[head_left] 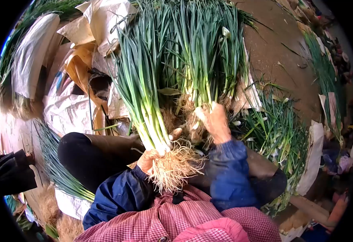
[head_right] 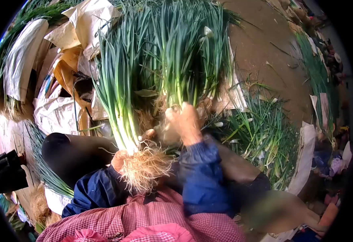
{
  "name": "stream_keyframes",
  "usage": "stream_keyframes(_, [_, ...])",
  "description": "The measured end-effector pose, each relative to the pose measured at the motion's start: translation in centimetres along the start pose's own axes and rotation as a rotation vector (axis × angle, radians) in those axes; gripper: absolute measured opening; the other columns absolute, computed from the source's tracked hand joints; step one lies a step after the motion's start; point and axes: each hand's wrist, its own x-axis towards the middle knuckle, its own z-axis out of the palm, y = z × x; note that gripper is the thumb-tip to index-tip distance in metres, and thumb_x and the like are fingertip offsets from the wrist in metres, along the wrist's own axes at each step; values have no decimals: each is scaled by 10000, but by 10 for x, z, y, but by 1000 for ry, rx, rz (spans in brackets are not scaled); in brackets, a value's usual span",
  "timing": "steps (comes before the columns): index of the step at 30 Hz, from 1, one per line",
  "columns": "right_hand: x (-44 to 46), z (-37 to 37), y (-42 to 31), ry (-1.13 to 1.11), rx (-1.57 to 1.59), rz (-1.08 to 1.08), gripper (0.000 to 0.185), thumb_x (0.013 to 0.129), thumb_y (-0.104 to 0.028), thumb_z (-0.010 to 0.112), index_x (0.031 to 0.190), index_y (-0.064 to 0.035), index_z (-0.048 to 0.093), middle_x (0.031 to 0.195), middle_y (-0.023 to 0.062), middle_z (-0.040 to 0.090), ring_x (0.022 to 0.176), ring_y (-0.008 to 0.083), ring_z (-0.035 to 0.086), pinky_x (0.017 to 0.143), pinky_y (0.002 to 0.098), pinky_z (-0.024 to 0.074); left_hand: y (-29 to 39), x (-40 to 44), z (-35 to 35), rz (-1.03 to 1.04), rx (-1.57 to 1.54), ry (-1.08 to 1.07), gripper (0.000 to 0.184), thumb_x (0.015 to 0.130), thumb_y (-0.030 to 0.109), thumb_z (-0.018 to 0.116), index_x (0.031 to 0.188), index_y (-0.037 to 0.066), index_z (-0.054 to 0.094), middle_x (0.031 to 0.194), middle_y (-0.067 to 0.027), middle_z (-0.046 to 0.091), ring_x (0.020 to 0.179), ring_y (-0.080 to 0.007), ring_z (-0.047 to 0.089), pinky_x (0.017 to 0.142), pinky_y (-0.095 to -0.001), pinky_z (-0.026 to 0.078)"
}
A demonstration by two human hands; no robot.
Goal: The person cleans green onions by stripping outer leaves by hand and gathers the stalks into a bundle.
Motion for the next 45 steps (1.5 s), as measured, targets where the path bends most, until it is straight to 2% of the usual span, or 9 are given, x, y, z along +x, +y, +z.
stream_keyframes(6, [0,34,28,-780,809,299,95,872,-152,553,818,-88,508,596,-59,399,442,33,358,382,171,358,-7,0,-18,11,224,111,575,667,78,689,1178,-20,446,1006,-121,577,923,-227,593,812,-368,517])
stream_keyframes(14, [-39,58,82,-24,180,-187,227,920,-151,369,994,-24,542,828,99,597,656,124,588,553,227,517,-6,-7,-31,39,78,66,568,675,42,642,1199,-32,436,1080,-164,571,968,-261,575,870,-396,473])
stream_keyframes(18, [-91,35,46,-111,629,-264,229,871,-237,541,925,-15,559,757,54,605,484,50,505,352,142,385,-8,-7,-34,59,-34,-30,587,669,42,658,1209,-27,436,1078,-154,574,974,-250,573,876,-390,469])
stream_keyframes(19, [-91,31,25,139,518,13,286,824,-272,618,938,-19,551,732,23,583,446,29,431,348,132,346,-8,-7,-35,43,-10,5,601,664,47,668,1214,-27,435,1077,-155,574,979,-248,571,880,-390,466])
stream_keyframes(28, [-54,47,42,-273,256,-33,520,804,-248,649,1211,1,442,1022,138,591,819,195,608,710,279,532,-13,-7,-13,226,320,64,569,632,79,725,1137,-12,481,1003,-141,592,931,-249,598,814,-369,508])
stream_keyframes(31, [-35,42,50,9,154,-96,367,817,-344,623,993,-31,546,781,33,570,547,80,507,513,199,461,-18,1,-38,51,198,63,510,675,70,688,1131,-18,478,959,-134,607,906,-237,600,804,-360,512])
stream_keyframes(34, [-40,49,33,-201,605,107,261,888,-293,520,962,-43,527,692,12,524,475,75,417,408,196,366,-13,1,-57,165,346,157,489,663,69,698,1099,-14,493,942,-122,605,868,-220,600,807,-342,509])
stream_keyframes(38, [-75,26,61,-598,1066,-333,172,880,-190,520,939,-28,519,677,12,500,526,101,437,412,189,351,-13,-2,-40,133,75,-4,582,662,94,695,1181,-10,451,1020,-129,584,924,-246,590,834,-397,498])
stream_keyframes(45, [-22,40,55,-675,976,274,305,925,-196,451,1166,-14,492,643,-42,456,520,43,413,381,157,321,-7,-16,-57,-86,-200,-25,566,700,163,622,1206,-6,431,1069,-174,555,965,-321,562,859,-480,464])
